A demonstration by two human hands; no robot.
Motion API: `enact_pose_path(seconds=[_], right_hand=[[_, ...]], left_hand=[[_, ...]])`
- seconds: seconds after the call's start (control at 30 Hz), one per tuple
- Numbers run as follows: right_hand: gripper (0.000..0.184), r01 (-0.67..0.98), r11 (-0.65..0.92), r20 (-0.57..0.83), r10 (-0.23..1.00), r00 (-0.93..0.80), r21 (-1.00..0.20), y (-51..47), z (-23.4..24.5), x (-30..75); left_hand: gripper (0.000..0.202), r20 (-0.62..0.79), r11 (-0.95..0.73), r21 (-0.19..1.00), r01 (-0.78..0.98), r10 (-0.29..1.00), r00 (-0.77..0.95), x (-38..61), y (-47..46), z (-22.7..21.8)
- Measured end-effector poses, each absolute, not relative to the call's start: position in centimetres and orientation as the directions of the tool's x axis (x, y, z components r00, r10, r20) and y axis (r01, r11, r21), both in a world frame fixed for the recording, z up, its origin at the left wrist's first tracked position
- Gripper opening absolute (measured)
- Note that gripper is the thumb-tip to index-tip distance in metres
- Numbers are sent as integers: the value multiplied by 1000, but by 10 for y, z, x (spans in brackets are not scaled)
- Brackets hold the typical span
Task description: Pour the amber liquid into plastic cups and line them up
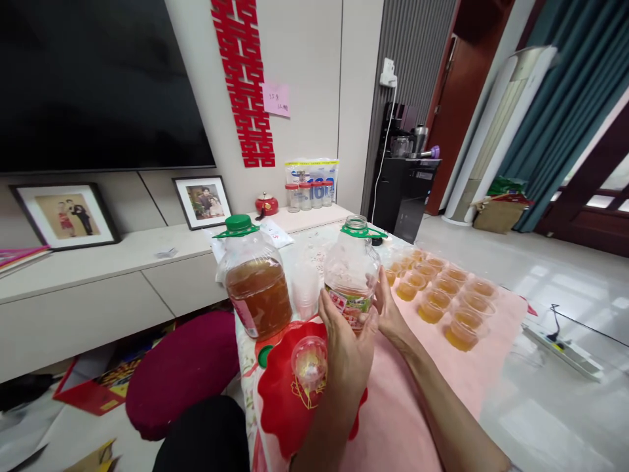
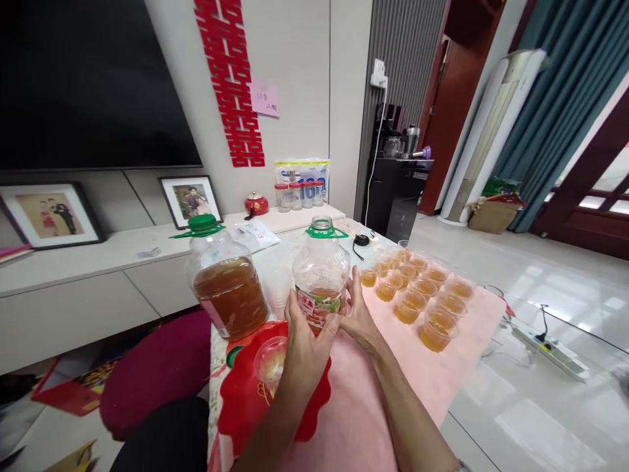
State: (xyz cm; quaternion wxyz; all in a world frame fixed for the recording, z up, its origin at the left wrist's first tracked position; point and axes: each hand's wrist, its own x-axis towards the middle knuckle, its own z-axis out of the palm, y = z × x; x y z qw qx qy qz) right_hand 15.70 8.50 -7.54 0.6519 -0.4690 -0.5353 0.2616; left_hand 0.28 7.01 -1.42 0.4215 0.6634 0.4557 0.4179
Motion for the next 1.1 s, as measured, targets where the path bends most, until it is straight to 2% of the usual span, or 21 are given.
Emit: enact_pose_path(seconds=[0.3,0.57,0.87,1.1], right_hand=[[121,193,463,501,812,298,-865,99,-72,161],[152,205,406,454,815,359,-891,88,-62,151],[149,275,353,441,801,404,-894,50,-32,146],[145,403,261,444,760,474,-877,-13,-11,139]], left_hand=[[100,85,-127,964,235,980,182,20,85,-11],[101,74,-106,969,222,986,148,22,77,-7],[102,41,-54,993,102,991,125,10,44,19],[106,31,-35,999,15,979,204,-10,2,15]])
